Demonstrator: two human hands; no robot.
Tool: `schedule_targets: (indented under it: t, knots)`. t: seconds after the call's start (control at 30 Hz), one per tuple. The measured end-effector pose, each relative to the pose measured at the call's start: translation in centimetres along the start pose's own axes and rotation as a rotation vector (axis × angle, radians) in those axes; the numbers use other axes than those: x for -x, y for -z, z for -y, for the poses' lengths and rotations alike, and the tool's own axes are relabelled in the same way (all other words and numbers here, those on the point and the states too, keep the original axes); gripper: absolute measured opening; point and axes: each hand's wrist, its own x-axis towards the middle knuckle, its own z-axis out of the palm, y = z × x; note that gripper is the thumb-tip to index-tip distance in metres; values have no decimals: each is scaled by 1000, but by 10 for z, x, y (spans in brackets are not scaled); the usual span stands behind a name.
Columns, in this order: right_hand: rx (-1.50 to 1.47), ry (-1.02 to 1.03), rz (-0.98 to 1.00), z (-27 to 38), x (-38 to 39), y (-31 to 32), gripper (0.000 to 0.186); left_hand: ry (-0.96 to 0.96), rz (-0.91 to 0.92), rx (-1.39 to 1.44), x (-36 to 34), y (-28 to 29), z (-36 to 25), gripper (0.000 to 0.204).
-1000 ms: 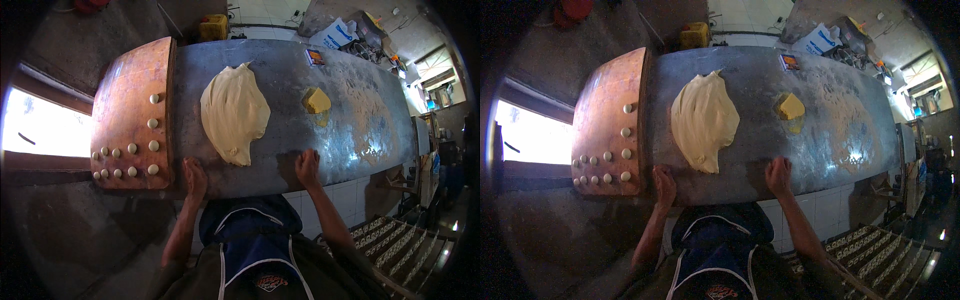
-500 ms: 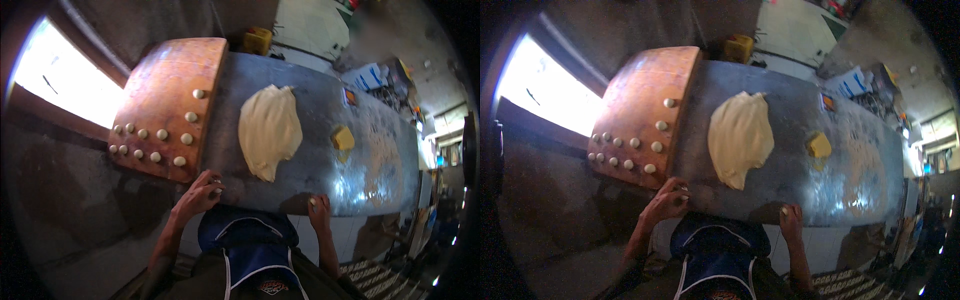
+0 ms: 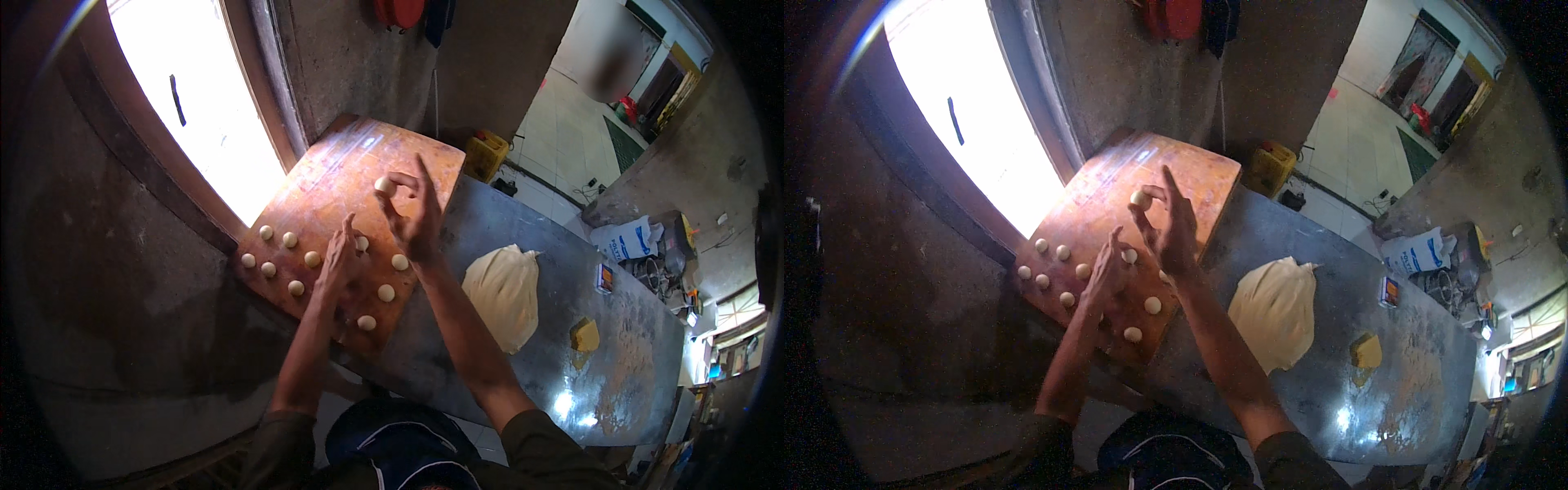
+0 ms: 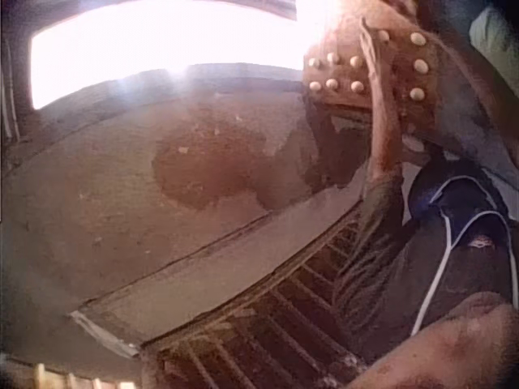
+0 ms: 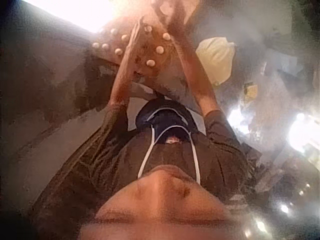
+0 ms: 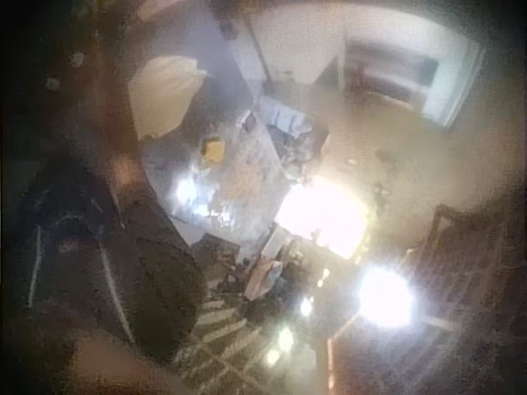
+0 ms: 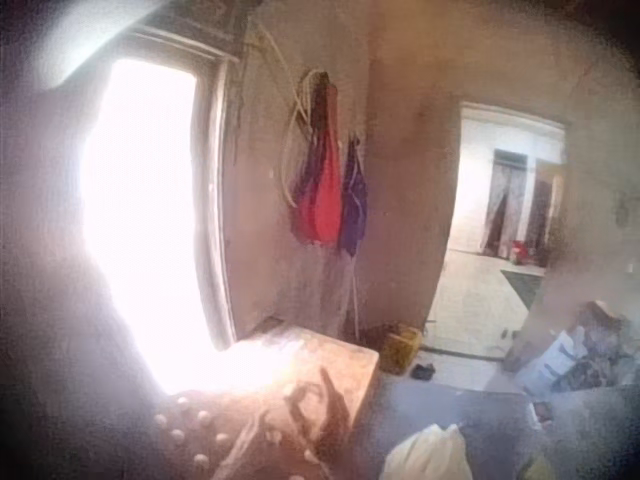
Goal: The person tears small pieces from a large dough mass on a metal table, rolls them into balls, and places them on a wooden board. The person then moves the board to a multi-tiered wooden rack and returns to continue shaping more dough balls.
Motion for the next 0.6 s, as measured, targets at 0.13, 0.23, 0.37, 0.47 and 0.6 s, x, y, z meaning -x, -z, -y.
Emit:
schedule_targets:
  t: [0.13, 0.23, 0.37, 0.47, 0.6]
  knots:
    - [545, -362, 411, -45, 51, -14, 80, -107, -94, -147, 25, -3, -40, 85]
    - [506, -206, 188, -25, 129, 47, 69, -11, -45, 25, 66, 13, -88, 81]
    - [732, -370, 240, 23, 253, 160, 50, -43, 346, 300, 103, -50, -149, 77]
    - [767, -329, 393, 42, 301, 245, 33, -138, 567, 132, 105, -111, -203, 85]
    - [976, -566, 34, 30, 326, 344, 41, -149, 697, -234, 83, -176, -207, 119]
